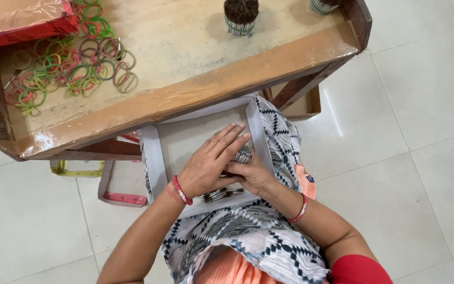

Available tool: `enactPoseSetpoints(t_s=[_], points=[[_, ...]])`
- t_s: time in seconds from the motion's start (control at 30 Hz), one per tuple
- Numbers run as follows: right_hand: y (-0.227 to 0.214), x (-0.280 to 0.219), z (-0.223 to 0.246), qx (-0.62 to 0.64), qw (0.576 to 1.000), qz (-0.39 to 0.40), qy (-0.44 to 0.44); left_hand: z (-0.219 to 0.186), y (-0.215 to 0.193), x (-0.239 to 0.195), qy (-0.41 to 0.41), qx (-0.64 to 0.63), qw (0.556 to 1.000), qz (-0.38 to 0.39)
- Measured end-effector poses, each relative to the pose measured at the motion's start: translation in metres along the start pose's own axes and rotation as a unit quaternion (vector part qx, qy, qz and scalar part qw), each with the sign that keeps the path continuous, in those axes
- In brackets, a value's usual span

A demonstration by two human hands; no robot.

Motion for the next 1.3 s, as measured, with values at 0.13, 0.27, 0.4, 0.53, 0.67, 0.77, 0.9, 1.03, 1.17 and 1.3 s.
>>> enactPoseSetpoints(t_s=[0.13,0.27,0.4,0.53,0.67,0.77,0.9,1.03,1.17,1.3], points=[[0.022,-0.008,0.013,-0.006,0.999,-0.033,0.029,0.006,0.012,-0.005,0.012,0.008,0.998,0.061],[0.001,0.004,-0.01,-0.031,0.998,-0.005,0.049,0.006,0.016,-0.014,0.049,0.003,0.998,0.051],[0.011,0.001,-0.003,-0.056,0.998,0.014,0.021,0.014,0.021,-0.018,0.025,-0.005,0.998,0.064],[0.01,0.0,0.003,-0.063,0.998,-0.006,0.011,0.003,0.009,-0.018,0.04,0.061,0.997,-0.012],[-0.024,0.01,-0.029,-0.049,0.996,-0.013,0.078,0.018,0.026,-0.039,-0.019,0.047,0.998,0.038],[-0.038,0.016,-0.037,-0.063,0.994,-0.029,0.082,0.006,0.015,-0.039,-0.002,0.032,0.999,0.012],[-0.034,0.013,-0.039,-0.076,0.992,-0.031,0.1,0.015,0.026,-0.055,-0.031,0.005,0.999,0.016],[-0.05,0.022,-0.049,-0.084,0.991,-0.02,0.104,0.017,0.026,-0.06,-0.029,0.009,1.0,0.001],[-0.029,0.017,-0.036,-0.102,0.99,-0.012,0.097,0.0,0.0,-0.046,0.024,0.019,0.999,-0.019],[0.023,0.004,0.009,-0.116,0.991,-0.037,0.056,0.017,-0.057,-0.017,0.006,-0.058,0.998,-0.031]])
Point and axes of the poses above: each hand's wrist, its own x-axis towards the middle knuckle, its own y-axis out of the palm, z = x × y, the point moved 9 cm from there along x, towards the middle knuckle, and after that the axes turned 9 degrees about -z, right-handed, at the moved point
